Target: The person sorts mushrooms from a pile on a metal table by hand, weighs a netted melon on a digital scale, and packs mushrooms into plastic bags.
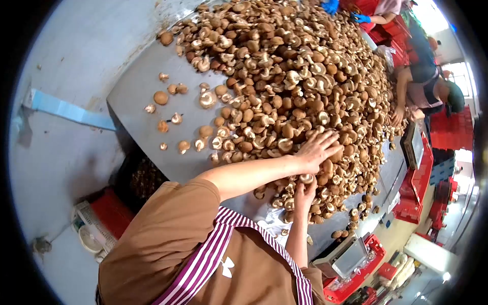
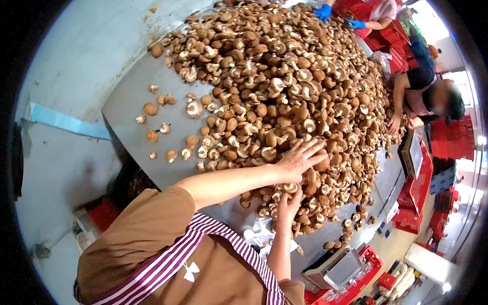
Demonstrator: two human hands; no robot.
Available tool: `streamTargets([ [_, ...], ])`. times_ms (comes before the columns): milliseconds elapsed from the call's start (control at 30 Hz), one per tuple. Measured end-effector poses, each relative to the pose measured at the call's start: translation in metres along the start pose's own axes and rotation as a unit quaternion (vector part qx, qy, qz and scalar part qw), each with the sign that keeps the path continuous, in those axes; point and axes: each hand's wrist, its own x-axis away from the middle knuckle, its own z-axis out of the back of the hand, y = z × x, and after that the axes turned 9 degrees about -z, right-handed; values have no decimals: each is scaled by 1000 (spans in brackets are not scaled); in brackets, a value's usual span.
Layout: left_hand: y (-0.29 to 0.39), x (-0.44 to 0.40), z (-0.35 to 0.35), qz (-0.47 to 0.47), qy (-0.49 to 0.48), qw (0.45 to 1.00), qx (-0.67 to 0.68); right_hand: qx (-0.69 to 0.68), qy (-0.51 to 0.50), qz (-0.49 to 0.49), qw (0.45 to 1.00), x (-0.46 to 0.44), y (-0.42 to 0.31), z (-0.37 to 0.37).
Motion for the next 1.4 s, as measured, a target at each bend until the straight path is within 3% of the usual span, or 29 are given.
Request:
streamTargets([
  [67,4,18,-6,-7,30,999,22,-164,-12,-88,982,7,-5,2],
  [100,0,32,-11,-3,50,999,18,-204,-33,-30,978,1,8,4],
  [133,0,48,-4,-26,123,991,47,-161,-20,-56,985,8,-5,8],
  [233,-26,107,38,-21,203,978,-51,-143,-23,-24,989,10,15,12],
  [267,-35,131,65,31,203,978,-28,-129,-30,-37,990,13,11,13],
  [300,-35,155,95,200,252,930,180,-120,-30,-28,992,12,16,10],
  [333,-72,197,93,173,316,932,-28,-111,-31,-21,993,12,20,8],
  [400,-102,270,132,270,362,873,-185,-77,-42,-4,996,12,18,6],
  [467,-131,337,155,360,478,786,-154,-52,-35,7,998,15,2,2],
  [500,-126,356,175,369,484,775,-168,-56,-34,5,998,11,7,1],
  [567,-141,400,188,429,412,772,-224,-93,-30,-14,995,2,14,-2],
  [700,-144,394,191,505,302,783,-203,-59,-13,15,998,-7,23,-5],
  [800,-154,396,186,479,257,818,-189,-47,-31,-32,998,2,11,1],
  [833,-159,400,184,439,316,822,-177,-61,-20,-8,998,7,5,1],
  [867,-161,410,185,438,316,824,-174,-30,-16,3,999,8,9,4],
  [1067,-122,523,222,532,328,693,-360,-52,-34,-35,997,16,23,6],
  [1133,-116,594,231,651,205,630,-371,-36,-34,6,999,16,24,4],
  [1200,-91,586,240,765,147,512,-362,-14,-28,7,999,15,18,2],
  [1267,-98,587,245,771,137,526,-332,32,-16,56,998,13,15,0],
  [1400,-132,540,243,561,292,725,-274,24,-17,28,999,9,13,-1],
])
